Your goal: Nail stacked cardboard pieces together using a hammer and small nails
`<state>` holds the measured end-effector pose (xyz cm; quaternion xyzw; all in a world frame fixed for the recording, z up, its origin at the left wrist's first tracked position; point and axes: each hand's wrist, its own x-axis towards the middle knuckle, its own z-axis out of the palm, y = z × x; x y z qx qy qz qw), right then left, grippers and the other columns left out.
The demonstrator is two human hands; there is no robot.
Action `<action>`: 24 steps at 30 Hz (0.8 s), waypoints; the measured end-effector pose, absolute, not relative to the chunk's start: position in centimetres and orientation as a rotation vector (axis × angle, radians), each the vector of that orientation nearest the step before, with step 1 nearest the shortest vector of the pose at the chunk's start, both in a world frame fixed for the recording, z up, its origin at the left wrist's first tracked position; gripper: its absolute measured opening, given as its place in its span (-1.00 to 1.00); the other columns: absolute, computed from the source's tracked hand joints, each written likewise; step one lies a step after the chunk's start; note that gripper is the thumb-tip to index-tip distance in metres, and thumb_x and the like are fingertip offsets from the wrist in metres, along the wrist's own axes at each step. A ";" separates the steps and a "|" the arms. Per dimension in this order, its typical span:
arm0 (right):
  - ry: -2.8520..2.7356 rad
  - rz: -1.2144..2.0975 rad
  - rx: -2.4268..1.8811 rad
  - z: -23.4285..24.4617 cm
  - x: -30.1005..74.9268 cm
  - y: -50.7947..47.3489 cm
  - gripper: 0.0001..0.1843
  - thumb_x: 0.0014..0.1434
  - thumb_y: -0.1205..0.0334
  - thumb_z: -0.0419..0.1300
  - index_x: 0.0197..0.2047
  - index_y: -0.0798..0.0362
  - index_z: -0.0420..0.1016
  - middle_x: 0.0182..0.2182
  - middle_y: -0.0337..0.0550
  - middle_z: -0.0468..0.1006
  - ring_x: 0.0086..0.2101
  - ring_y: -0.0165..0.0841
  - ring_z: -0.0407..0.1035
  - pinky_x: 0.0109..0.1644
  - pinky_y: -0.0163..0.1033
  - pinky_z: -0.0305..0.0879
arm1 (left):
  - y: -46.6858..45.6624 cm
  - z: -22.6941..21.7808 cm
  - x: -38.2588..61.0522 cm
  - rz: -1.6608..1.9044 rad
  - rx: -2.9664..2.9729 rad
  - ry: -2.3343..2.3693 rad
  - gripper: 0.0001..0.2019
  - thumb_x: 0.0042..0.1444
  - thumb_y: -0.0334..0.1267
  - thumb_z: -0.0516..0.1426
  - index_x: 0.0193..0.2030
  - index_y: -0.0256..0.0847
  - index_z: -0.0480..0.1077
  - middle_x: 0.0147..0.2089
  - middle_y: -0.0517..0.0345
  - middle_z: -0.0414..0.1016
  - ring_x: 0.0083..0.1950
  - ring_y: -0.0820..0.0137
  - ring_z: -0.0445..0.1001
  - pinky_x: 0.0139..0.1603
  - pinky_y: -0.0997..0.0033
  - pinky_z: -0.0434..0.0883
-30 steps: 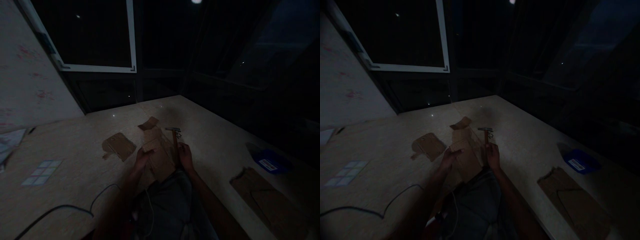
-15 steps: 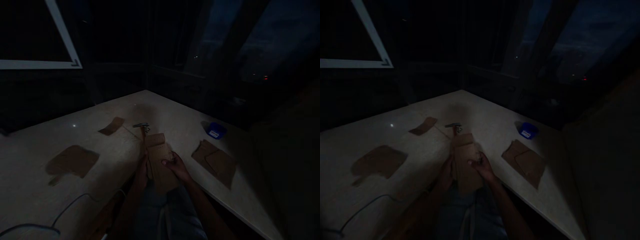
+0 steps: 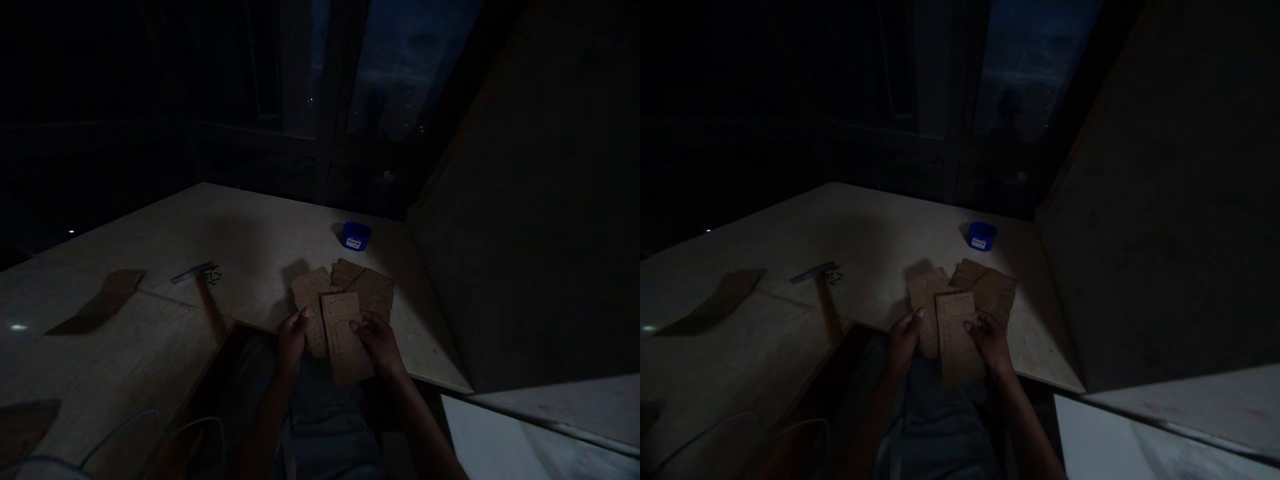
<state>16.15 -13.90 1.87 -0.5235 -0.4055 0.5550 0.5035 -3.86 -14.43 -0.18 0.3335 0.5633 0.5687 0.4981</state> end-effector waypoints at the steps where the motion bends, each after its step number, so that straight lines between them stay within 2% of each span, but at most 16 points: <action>1: -0.959 1.309 -1.278 1.8 16.8 -13.9 -0.42 -0.19 -0.09 0.52 -0.16 0.07 0.57 -0.27 -0.04 0.68 -0.27 -0.14 0.55 -0.18 -0.12 0.43 | -13.9 -0.3 -3.4 1.362 0.845 1.385 -0.39 -0.06 0.37 0.19 -0.35 -0.27 0.51 -0.39 0.07 0.57 -0.26 0.21 0.55 -0.24 0.34 0.46; 5: -0.888 1.200 -1.342 2.4 18.9 -13.6 -0.43 -0.21 -0.13 0.51 -0.22 0.06 0.56 -0.27 -0.01 0.69 -0.28 -0.11 0.55 -0.24 -0.12 0.43 | -12.2 -0.5 -2.3 1.318 0.964 1.473 -0.41 -0.03 0.35 0.16 -0.42 -0.26 0.48 -0.45 0.10 0.52 -0.30 0.24 0.51 -0.28 0.37 0.43; 13: -0.873 1.130 -1.400 3.8 20.5 -12.5 -0.42 -0.22 -0.17 0.50 -0.24 0.05 0.57 -0.28 -0.02 0.68 -0.28 -0.09 0.54 -0.26 -0.14 0.42 | -9.6 -0.3 -1.9 1.258 1.044 1.489 -0.45 -0.03 0.30 0.17 -0.39 -0.25 0.52 -0.40 0.08 0.58 -0.25 0.18 0.54 -0.25 0.37 0.43; 24: -0.935 1.115 -1.396 4.2 22.7 -10.4 -0.51 -0.12 -0.27 0.37 -0.52 0.00 0.41 -0.54 -0.22 0.49 -0.46 -0.27 0.35 -0.38 -0.26 0.24 | -6.5 0.6 1.5 1.243 0.996 1.295 -0.39 -0.10 0.31 0.23 -0.27 -0.28 0.57 -0.33 0.04 0.61 -0.22 0.21 0.56 -0.25 0.39 0.44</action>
